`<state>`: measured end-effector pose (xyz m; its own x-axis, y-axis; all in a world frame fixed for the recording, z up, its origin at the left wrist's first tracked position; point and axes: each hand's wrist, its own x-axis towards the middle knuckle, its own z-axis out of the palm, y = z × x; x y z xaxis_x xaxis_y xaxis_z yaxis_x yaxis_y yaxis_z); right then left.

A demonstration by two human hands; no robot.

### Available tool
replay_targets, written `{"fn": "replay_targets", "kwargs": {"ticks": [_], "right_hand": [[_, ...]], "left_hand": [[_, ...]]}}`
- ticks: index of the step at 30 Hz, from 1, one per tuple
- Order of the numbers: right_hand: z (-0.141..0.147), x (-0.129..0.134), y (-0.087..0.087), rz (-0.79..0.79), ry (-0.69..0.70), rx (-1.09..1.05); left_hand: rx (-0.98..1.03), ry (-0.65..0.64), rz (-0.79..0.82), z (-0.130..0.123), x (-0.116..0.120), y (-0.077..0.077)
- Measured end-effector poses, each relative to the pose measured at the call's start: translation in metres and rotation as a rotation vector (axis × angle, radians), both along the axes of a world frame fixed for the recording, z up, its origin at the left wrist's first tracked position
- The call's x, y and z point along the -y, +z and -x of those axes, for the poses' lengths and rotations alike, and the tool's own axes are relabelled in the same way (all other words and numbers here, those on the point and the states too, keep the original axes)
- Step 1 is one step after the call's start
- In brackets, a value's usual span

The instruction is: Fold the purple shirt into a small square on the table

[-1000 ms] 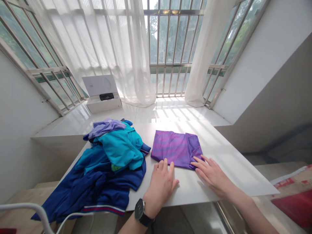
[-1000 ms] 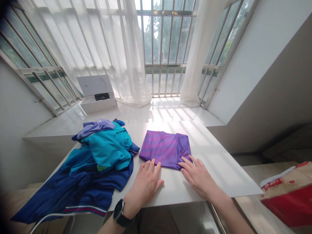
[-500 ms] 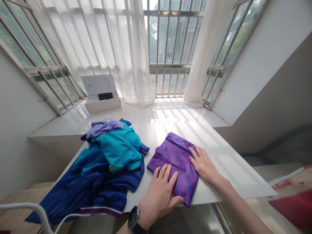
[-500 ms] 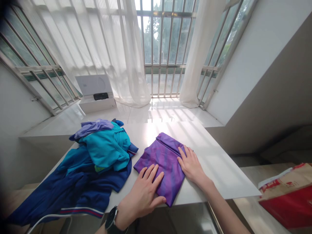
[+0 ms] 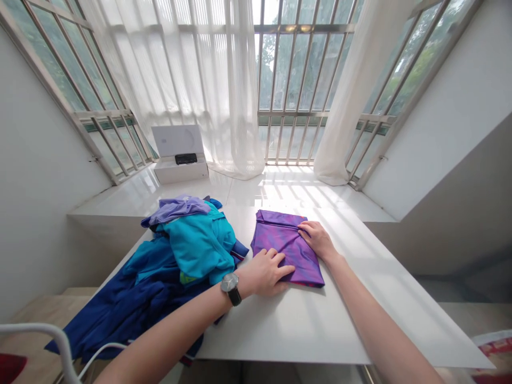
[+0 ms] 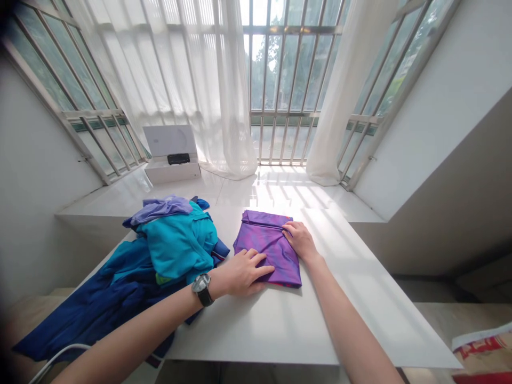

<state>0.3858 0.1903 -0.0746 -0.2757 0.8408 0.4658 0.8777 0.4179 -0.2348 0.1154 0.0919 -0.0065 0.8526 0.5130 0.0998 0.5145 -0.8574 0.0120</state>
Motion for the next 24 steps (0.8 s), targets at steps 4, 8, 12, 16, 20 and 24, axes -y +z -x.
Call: {"fn": "replay_targets", "kwargs": {"ticks": [4, 8, 12, 16, 20, 24], "right_hand": [[-0.004, 0.004, 0.001, 0.033, -0.006, 0.009], [-0.001, -0.001, 0.001, 0.063, -0.052, -0.034], [0.002, -0.006, 0.001, 0.115, -0.126, -0.167], [-0.006, -0.003, 0.010, 0.273, -0.037, -0.280], [-0.024, 0.007, 0.025, 0.456, 0.060, -0.231], [-0.035, 0.015, 0.035, 0.455, 0.070, -0.228]], "left_hand": [[0.148, -0.050, 0.050, 0.013, -0.007, -0.010], [0.242, -0.035, 0.149, 0.020, -0.012, -0.016], [0.229, -0.001, 0.128, 0.021, -0.017, -0.018], [0.214, 0.026, 0.143, 0.022, -0.020, -0.017], [0.238, -0.029, 0.223, 0.032, -0.024, -0.013], [0.260, -0.060, 0.224, 0.039, -0.027, -0.013]]}}
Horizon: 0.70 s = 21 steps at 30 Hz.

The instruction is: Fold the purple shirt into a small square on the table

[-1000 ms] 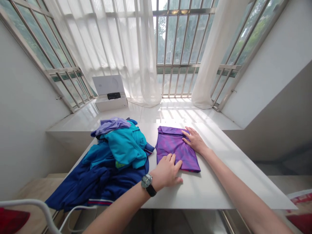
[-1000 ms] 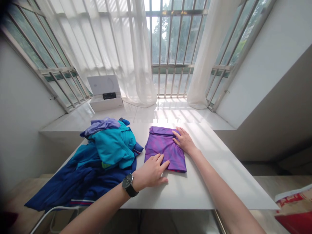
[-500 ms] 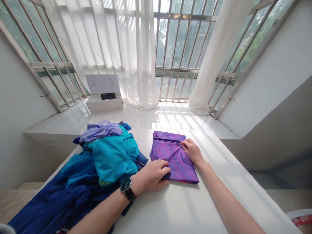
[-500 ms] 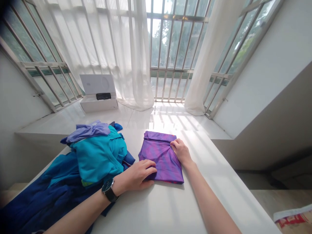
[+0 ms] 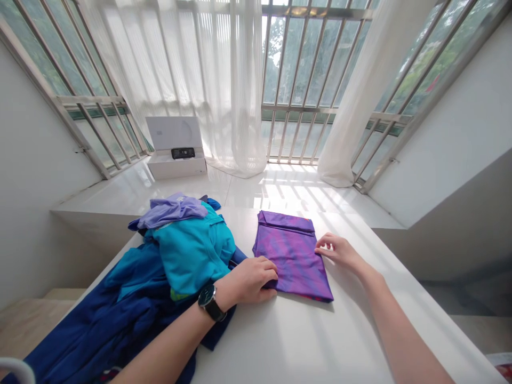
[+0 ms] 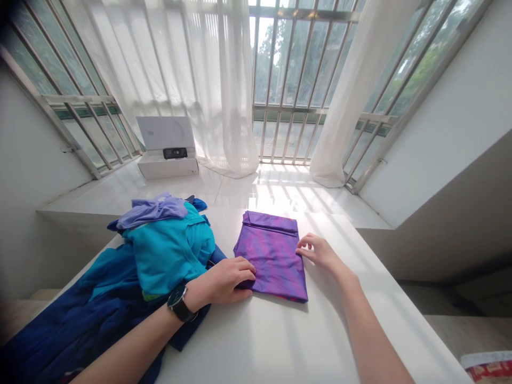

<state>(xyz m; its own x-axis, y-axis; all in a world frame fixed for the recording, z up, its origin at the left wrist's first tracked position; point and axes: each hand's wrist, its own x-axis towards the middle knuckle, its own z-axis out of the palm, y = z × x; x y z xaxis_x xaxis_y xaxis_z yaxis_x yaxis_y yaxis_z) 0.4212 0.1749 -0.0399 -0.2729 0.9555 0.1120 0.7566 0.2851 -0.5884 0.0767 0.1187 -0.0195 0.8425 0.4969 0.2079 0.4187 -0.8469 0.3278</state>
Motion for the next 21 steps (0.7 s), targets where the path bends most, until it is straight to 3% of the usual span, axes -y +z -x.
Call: {"fn": "replay_targets", "kwargs": {"ticks": [3, 7, 10, 13, 16, 19, 21], "right_hand": [[0.006, 0.006, 0.005, -0.004, 0.038, -0.051], [0.028, 0.016, 0.019, 0.166, 0.131, -0.025], [0.049, 0.029, 0.037, 0.218, 0.150, -0.027], [0.069, 0.045, 0.051, 0.296, 0.253, -0.027], [0.084, 0.059, 0.051, 0.231, 0.304, 0.134], [0.086, 0.063, 0.044, 0.094, 0.231, 0.300], [0.082, 0.060, 0.043, 0.109, 0.221, 0.294]], "left_hand": [[-0.030, 0.009, -0.070, -0.002, 0.001, -0.002], [-0.105, 0.073, -0.140, -0.008, 0.006, -0.005], [-0.092, 0.183, -0.130, -0.013, 0.005, -0.007], [-0.035, 0.327, -0.082, -0.018, 0.000, -0.011], [0.022, 0.441, -0.017, -0.023, -0.006, -0.015], [0.125, 0.500, 0.051, -0.024, -0.010, -0.017], [0.236, 0.507, 0.107, -0.022, -0.012, -0.016]]}}
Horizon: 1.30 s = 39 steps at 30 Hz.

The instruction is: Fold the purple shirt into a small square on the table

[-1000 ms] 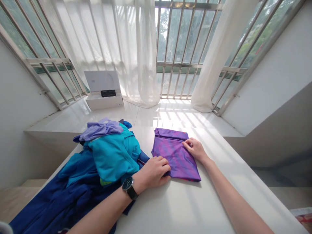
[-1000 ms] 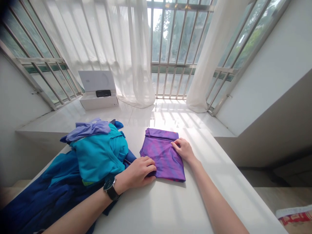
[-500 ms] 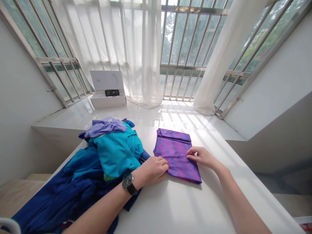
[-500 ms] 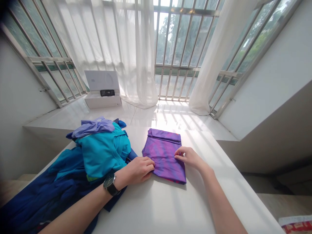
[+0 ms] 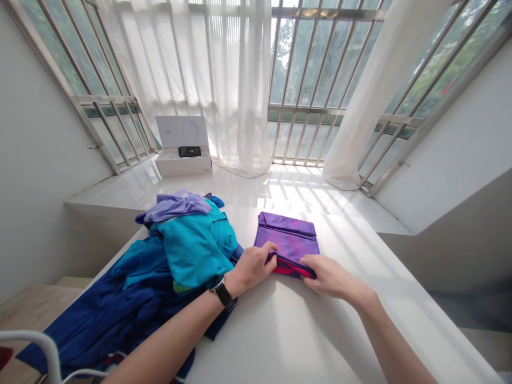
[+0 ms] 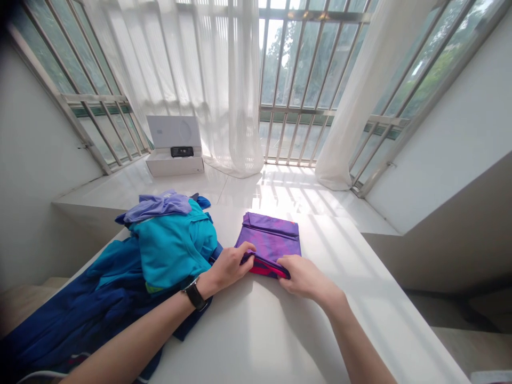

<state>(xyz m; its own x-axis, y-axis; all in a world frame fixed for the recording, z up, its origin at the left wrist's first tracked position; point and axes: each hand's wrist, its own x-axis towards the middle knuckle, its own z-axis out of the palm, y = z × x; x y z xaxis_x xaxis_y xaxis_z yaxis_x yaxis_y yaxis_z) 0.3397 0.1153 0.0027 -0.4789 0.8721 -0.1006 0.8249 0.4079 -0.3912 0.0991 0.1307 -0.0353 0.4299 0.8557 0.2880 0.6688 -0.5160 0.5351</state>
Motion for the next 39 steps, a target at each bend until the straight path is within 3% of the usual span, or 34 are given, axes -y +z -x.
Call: {"fn": "replay_targets", "kwargs": {"ticks": [3, 7, 13, 18, 22, 28, 35, 39], "right_hand": [[-0.011, -0.010, 0.001, 0.138, -0.001, -0.145], [-0.027, -0.023, -0.001, 0.331, -0.063, -0.344], [-0.041, -0.036, -0.010, 0.174, -0.077, -0.380], [-0.042, -0.043, -0.026, 0.176, -0.251, -0.430], [-0.042, -0.047, -0.037, 0.093, -0.305, -0.424], [-0.049, -0.045, -0.034, 0.272, -0.289, -0.479], [-0.048, -0.046, -0.037, 0.154, -0.336, -0.477], [-0.047, -0.048, -0.038, 0.136, -0.330, -0.435]], "left_hand": [[0.123, -0.040, 0.066, 0.006, -0.003, 0.004], [0.044, -0.041, 0.158, 0.014, -0.010, 0.007], [0.079, 0.041, 0.184, 0.015, -0.019, 0.005], [0.075, 0.100, 0.169, 0.016, -0.021, 0.005], [0.027, 0.133, 0.169, 0.018, -0.024, 0.003], [0.009, 0.136, 0.166, 0.021, -0.036, -0.004], [0.159, 0.148, 0.346, 0.033, -0.043, -0.008], [0.193, 0.196, 0.366, 0.033, -0.043, -0.010]]}}
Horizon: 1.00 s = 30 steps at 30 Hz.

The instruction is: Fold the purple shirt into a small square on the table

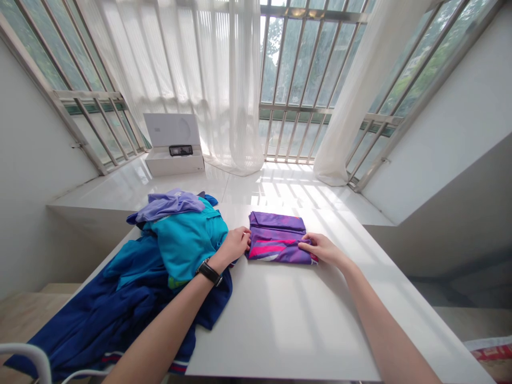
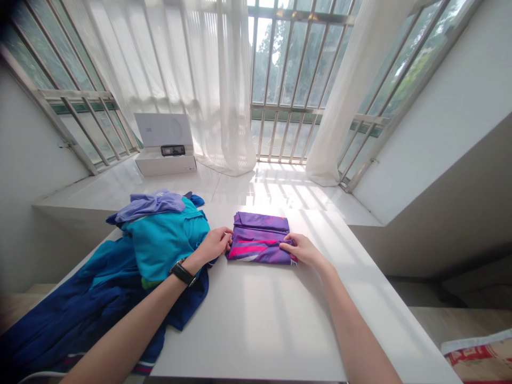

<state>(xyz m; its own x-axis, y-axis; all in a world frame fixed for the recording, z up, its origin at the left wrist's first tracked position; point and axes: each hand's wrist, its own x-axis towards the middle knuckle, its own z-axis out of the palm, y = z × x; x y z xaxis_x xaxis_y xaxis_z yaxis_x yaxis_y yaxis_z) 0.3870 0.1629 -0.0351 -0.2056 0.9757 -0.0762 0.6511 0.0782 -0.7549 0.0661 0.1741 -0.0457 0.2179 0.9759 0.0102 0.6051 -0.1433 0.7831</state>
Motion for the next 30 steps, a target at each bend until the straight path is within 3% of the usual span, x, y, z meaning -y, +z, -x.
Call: {"fn": "replay_targets", "kwargs": {"ticks": [9, 16, 23, 27, 30], "right_hand": [[-0.001, -0.002, -0.003, -0.046, 0.013, 0.045], [-0.006, 0.003, 0.004, -0.049, 0.010, 0.067], [-0.010, 0.006, 0.006, 0.045, -0.039, 0.137], [-0.015, 0.002, -0.001, -0.076, -0.090, 0.169], [-0.014, -0.001, -0.004, -0.230, -0.036, 0.162]], "left_hand": [[-0.119, -0.019, -0.104, -0.006, 0.010, 0.005], [-0.143, -0.034, -0.110, -0.005, 0.012, 0.005], [-0.189, -0.052, -0.140, -0.005, 0.012, 0.004], [-0.352, -0.058, -0.239, -0.010, 0.018, 0.007], [-0.506, -0.132, -0.453, -0.015, 0.027, 0.013]]}}
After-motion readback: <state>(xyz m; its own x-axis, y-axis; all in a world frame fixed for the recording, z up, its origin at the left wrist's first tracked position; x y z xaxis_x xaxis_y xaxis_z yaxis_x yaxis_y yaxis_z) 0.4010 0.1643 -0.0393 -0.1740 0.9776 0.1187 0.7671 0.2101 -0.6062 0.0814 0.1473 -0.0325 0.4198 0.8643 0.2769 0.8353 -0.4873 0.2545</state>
